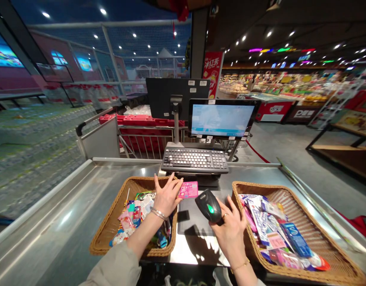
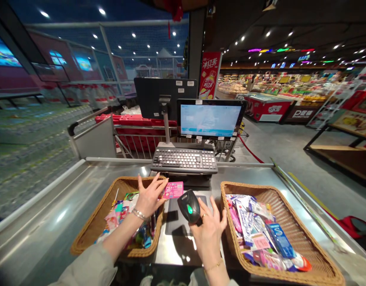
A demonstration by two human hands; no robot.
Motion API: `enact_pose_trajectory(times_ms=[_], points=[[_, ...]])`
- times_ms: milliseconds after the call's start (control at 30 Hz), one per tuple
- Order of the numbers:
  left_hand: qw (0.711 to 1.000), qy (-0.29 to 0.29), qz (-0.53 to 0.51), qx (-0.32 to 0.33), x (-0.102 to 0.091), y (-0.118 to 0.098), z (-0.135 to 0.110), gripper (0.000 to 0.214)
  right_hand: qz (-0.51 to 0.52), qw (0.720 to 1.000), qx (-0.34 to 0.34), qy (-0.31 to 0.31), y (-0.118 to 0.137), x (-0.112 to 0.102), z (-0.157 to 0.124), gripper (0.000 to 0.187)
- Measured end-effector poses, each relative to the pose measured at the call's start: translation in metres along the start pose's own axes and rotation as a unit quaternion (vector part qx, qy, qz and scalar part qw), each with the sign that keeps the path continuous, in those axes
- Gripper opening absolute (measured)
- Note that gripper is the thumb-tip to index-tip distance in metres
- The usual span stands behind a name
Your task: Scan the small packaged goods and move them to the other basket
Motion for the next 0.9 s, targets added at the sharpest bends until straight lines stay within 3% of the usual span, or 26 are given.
enact_pose_trajectory(times_ms=[400, 600, 900], points=[[0.999, -0.015, -0.014, 0.026, 0.001, -0.017, 0.012, 0.066, -0.029, 0.999, 0.017, -0.032, -0.016, -0.016, -0.006, 0.027], [0.997, -0.024, -0.035, 0.063, 0.0, -0.047, 0.028, 0.066, -0.062, 0.995, 0.035, -0.071, -0.038, -0.033, -0.018, 0.023], [0.99, -0.009, -0.061, 0.127, 0.009, -0.102, 0.052, 0.062, -0.121, 0.978, 0.1, -0.134, -0.077, -0.075, -0.038, 0.036]])
Point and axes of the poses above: each hand's wrist, its own z-axis towards the middle knuckle, its own x-axis out of the palm, y = z × x, the point moved 8 cm from there along z, towards the middle knuckle, and after that the axes turned 5 degrees about -x, right-handed, at the moved point
